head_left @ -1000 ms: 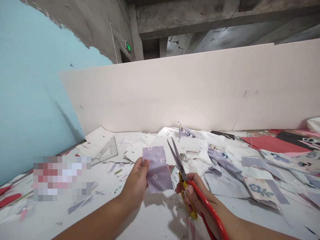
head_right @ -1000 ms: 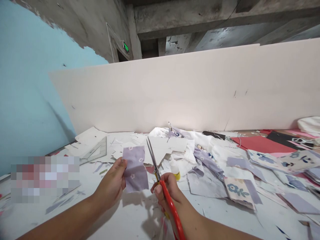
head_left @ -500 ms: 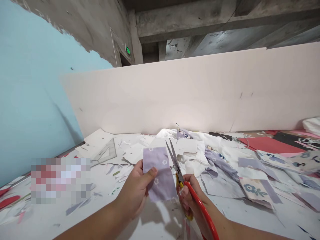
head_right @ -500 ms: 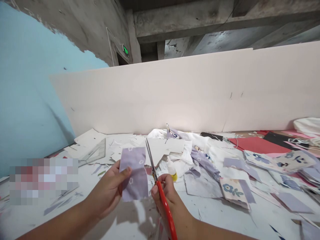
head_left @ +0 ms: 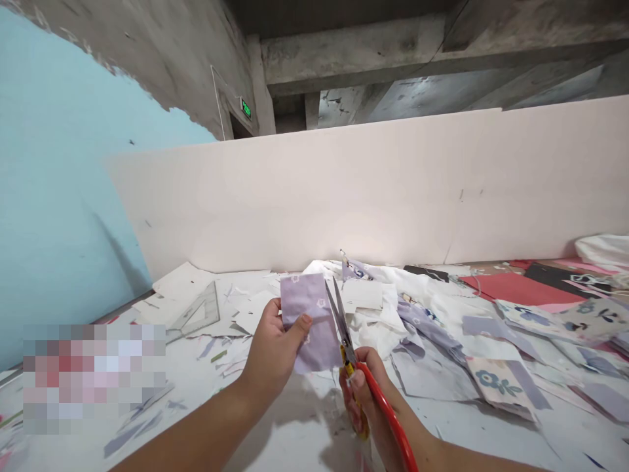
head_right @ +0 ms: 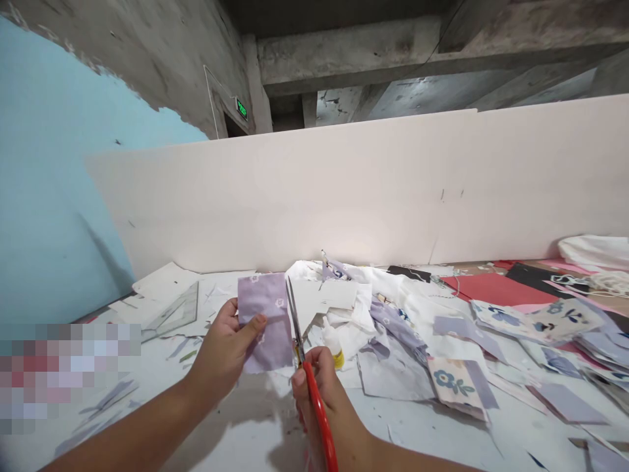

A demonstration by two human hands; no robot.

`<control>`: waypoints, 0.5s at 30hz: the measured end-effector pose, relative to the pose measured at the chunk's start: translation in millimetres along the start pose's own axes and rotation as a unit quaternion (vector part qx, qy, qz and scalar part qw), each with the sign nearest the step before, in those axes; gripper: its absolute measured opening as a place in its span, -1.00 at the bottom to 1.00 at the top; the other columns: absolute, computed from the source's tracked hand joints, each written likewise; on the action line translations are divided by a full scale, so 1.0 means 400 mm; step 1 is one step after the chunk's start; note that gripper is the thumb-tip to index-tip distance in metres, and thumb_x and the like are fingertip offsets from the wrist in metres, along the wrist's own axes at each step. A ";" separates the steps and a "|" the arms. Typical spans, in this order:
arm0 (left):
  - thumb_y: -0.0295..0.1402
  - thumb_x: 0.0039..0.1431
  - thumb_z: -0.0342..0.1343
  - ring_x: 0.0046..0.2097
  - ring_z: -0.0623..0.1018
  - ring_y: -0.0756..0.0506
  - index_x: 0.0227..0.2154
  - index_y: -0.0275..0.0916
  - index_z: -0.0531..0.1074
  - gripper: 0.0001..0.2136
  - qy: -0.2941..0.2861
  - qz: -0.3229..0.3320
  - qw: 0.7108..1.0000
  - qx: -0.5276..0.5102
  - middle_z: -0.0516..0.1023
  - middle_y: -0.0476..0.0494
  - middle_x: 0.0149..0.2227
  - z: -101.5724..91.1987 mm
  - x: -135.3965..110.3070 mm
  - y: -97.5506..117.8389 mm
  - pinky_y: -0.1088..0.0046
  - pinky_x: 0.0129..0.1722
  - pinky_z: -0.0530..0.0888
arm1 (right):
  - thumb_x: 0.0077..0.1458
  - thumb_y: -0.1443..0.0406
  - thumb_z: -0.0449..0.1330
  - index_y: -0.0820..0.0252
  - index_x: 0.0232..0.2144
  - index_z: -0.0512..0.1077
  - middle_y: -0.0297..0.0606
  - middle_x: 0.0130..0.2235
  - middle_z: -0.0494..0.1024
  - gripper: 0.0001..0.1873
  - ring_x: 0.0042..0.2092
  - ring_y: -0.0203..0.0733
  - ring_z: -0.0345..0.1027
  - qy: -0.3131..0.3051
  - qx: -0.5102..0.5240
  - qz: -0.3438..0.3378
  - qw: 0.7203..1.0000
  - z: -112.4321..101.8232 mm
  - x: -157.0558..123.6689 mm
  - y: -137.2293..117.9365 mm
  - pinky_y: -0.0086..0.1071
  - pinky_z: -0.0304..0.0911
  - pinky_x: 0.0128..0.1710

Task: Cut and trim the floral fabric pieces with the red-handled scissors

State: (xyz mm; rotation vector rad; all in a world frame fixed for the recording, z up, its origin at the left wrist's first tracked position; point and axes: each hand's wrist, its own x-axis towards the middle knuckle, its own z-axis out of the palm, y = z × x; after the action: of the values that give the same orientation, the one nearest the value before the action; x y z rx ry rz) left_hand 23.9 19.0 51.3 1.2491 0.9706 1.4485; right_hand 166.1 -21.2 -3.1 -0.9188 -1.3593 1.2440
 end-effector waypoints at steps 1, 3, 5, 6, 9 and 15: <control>-0.20 -0.07 0.16 -0.51 0.43 0.02 -0.19 -0.22 0.20 -0.60 -0.002 0.000 1.000 0.001 0.44 0.00 -0.50 0.000 0.001 0.000 0.46 -0.47 0.40 | -0.05 -0.20 -0.11 0.09 -0.40 -0.01 -0.57 -0.62 0.14 -0.50 -0.69 -0.48 -0.09 0.008 -0.003 -0.002 1.000 0.002 0.001 0.001 -0.55 -0.11 -0.69; -0.20 -0.06 0.16 -0.50 0.43 0.01 -0.18 -0.22 0.20 -0.59 -0.004 0.001 1.000 0.000 0.45 -0.02 -0.49 0.000 0.002 0.002 0.46 -0.47 0.40 | -0.05 -0.20 -0.10 0.09 -0.40 0.00 -0.57 -0.62 0.14 -0.49 -0.69 -0.49 -0.09 0.019 -0.004 0.001 1.000 0.007 0.000 0.000 -0.55 -0.09 -0.68; -0.20 -0.06 0.16 -0.50 0.43 0.02 -0.17 -0.22 0.19 -0.59 -0.001 0.003 1.000 0.002 0.45 -0.01 -0.49 0.002 0.000 0.004 0.49 -0.49 0.40 | -0.04 -0.20 -0.11 0.09 -0.39 0.01 -0.57 -0.64 0.13 -0.50 -0.68 -0.48 -0.10 0.020 -0.007 0.008 1.000 0.010 -0.002 -0.002 -0.55 -0.08 -0.67; -0.20 -0.06 0.15 -0.51 0.42 0.03 -0.17 -0.22 0.19 -0.59 0.000 0.003 1.000 0.006 0.45 -0.01 -0.50 0.004 -0.001 0.004 0.50 -0.50 0.39 | -0.04 -0.19 -0.12 0.09 -0.39 0.02 -0.58 -0.66 0.11 -0.50 -0.68 -0.48 -0.10 0.018 -0.010 0.009 1.000 0.011 -0.003 -0.004 -0.55 -0.08 -0.66; -0.20 -0.05 0.15 -0.53 0.41 0.05 -0.17 -0.22 0.19 -0.59 -0.001 0.007 1.000 0.008 0.44 0.01 -0.52 0.010 -0.010 0.003 0.54 -0.52 0.37 | -0.04 -0.19 -0.12 0.09 -0.38 0.02 -0.59 -0.66 0.10 -0.50 -0.68 -0.48 -0.08 0.023 -0.015 0.004 1.000 0.014 -0.005 -0.005 -0.56 -0.08 -0.66; -0.21 -0.04 0.15 -0.52 0.42 0.04 -0.17 -0.23 0.18 -0.60 -0.014 0.009 1.000 -0.004 0.46 -0.02 -0.48 0.018 -0.027 0.004 0.52 -0.50 0.40 | 0.00 -0.15 -0.09 0.10 -0.36 0.05 -0.54 -0.59 0.16 -0.53 -0.66 -0.48 -0.02 0.035 -0.013 -0.007 0.999 0.013 -0.010 -0.006 -0.57 -0.05 -0.67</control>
State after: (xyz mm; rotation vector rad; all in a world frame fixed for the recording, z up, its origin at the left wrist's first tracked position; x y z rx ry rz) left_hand 30.9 7.9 51.6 1.2734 0.9363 1.4435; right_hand 162.2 -26.6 -1.2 -0.9621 -1.3274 1.1753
